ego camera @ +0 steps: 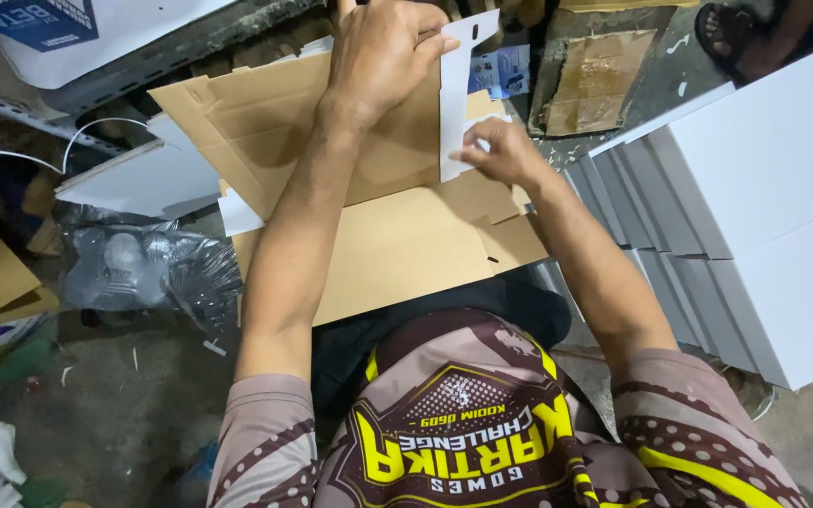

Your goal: Assembling a cardboard box by folding flaps and inserting a white cardboard liner.

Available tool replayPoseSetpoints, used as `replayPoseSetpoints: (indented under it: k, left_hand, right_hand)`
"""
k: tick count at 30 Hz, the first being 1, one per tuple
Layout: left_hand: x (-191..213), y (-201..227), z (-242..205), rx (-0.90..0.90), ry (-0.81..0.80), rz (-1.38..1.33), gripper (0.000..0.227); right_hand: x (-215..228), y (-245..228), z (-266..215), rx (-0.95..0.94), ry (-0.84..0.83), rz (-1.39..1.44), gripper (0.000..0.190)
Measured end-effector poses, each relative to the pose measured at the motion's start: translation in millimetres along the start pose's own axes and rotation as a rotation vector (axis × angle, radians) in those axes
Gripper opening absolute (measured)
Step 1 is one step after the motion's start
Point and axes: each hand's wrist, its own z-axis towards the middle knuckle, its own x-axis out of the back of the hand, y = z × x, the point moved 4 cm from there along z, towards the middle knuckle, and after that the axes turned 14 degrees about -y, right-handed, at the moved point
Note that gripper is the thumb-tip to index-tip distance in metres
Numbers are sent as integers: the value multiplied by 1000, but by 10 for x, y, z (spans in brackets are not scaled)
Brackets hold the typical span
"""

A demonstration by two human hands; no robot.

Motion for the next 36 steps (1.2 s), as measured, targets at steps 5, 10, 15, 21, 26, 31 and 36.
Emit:
replayPoseSetpoints:
  k: [5, 10, 15, 21, 26, 31, 36]
  left_hand:
    - [-38, -5, 15, 19, -6, 20, 31]
    - [74, 102, 8, 25, -20, 11, 34]
    - [106, 152, -2, 54, -37, -5, 29]
    - [270, 224, -15, 43, -127, -90, 72]
    - [256, 18, -165, 9, -29, 92, 30]
    - [247, -34, -371, 51, 53, 219, 14]
    - [79, 49, -415, 18, 117, 152, 36]
  right_hand:
    - [-243, 81, -43, 138, 26, -490, 34]
    - [-280, -193, -160, 84, 58, -667, 31]
    - [-72, -976, -352, -227, 178, -19, 107]
    - [-155, -789, -367, -92, 356, 58, 31]
    - [-88, -439, -435, -135, 351, 137, 17]
    - [151, -824, -508, -97, 428, 203, 48]
    - [506, -2381, -606, 599, 738, -680, 22]
